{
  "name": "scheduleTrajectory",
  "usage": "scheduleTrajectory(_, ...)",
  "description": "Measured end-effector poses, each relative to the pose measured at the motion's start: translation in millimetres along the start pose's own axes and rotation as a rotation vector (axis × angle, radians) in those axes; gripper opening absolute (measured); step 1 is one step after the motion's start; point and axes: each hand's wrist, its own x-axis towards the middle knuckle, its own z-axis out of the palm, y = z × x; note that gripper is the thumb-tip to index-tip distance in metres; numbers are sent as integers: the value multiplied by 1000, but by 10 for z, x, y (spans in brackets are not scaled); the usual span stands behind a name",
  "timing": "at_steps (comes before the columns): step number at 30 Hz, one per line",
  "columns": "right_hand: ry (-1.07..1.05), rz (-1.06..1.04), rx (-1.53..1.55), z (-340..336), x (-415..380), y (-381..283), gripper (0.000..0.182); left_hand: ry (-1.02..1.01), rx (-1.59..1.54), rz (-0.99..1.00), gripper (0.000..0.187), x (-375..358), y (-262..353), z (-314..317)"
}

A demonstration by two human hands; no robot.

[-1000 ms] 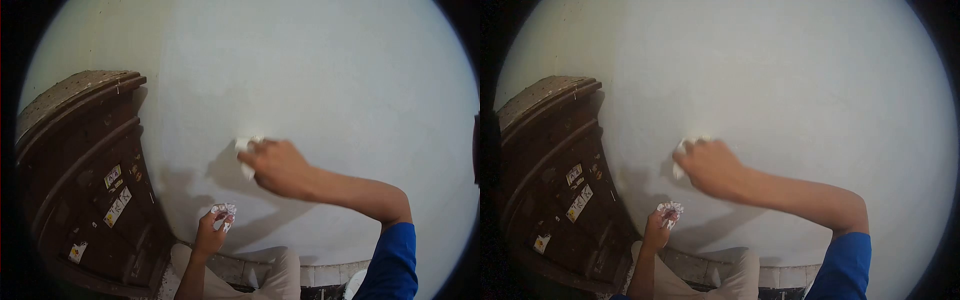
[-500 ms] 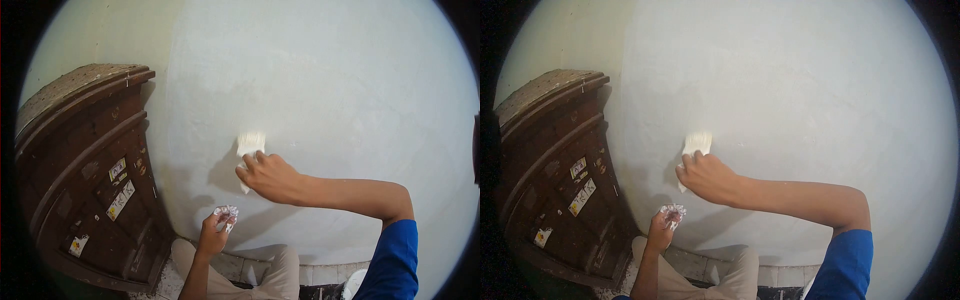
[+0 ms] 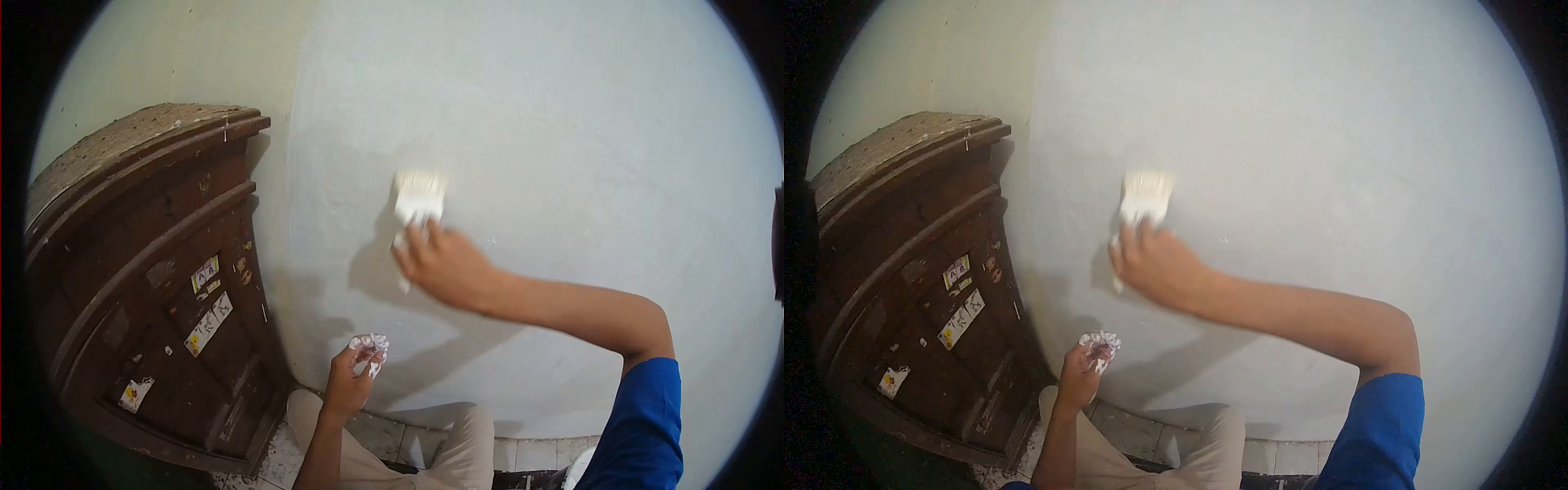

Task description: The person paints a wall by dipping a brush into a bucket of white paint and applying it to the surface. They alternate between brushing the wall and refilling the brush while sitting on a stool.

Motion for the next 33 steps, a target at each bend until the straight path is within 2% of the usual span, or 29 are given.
scheduleTrajectory(1, -191, 8, 185, -82, -7, -136, 19, 13, -11, 2, 20, 0, 16, -13)
scheduleTrajectory(5, -227, 424, 881, -284, 196, 316, 18, -8, 31, 20, 21, -5, 70, -124)
scheduleTrajectory(7, 112, 487, 490, -425, 273, 596, 18, 24, -4, 12, 21, -12, 109, -153)
scheduleTrajectory(9, 237, 543, 368, -732, 367, 925, 22, 39, -15, 15, 21, -30, 125, -163)
scheduleTrajectory(12, 409, 477, 61, -797, 380, 854, 24, 44, 3, 38, 20, 15, 106, -205)
scheduleTrajectory(15, 235, 245, 60, -230, 178, 331, 24, 34, 19, 37, 20, 35, 76, -179)
scheduleTrajectory(18, -44, 209, 452, -104, -60, -109, 25, 37, 82, 19, 19, 21, 145, -146)
scheduleTrajectory(20, 97, 398, 818, -203, -195, -18, 24, 58, 27, 46, 19, 50, 244, -97)
scheduleTrajectory(22, 69, 650, 1009, -600, -498, -25, 23, 69, -73, 40, 19, 47, 305, -81)
scheduleTrajectory(24, 333, 658, 664, -877, -978, -274, 20, 78, -120, 54, 20, 4, 332, 29)
scheduleTrajectory(26, 322, 979, 622, -1098, -1571, -613, 18, 16, -44, 36, 20, -40, 290, 163)
scheduleTrajectory(27, 419, 1269, 685, -1175, -1830, -844, 16, -27, -5, 28, 21, -60, 244, 246)
scheduleTrajectory(28, 389, 1489, 689, -1283, -2118, -995, 17, -79, 27, 14, 21, -98, 190, 357)
scheduleTrajectory(31, 307, 1832, 567, -1508, -3123, -1388, 23, -283, 81, -41, 21, -261, -1, 827)
scheduleTrajectory(33, 165, 2051, 405, -1768, -3532, -1627, 23, -455, 88, -82, 21, -415, -131, 1200)
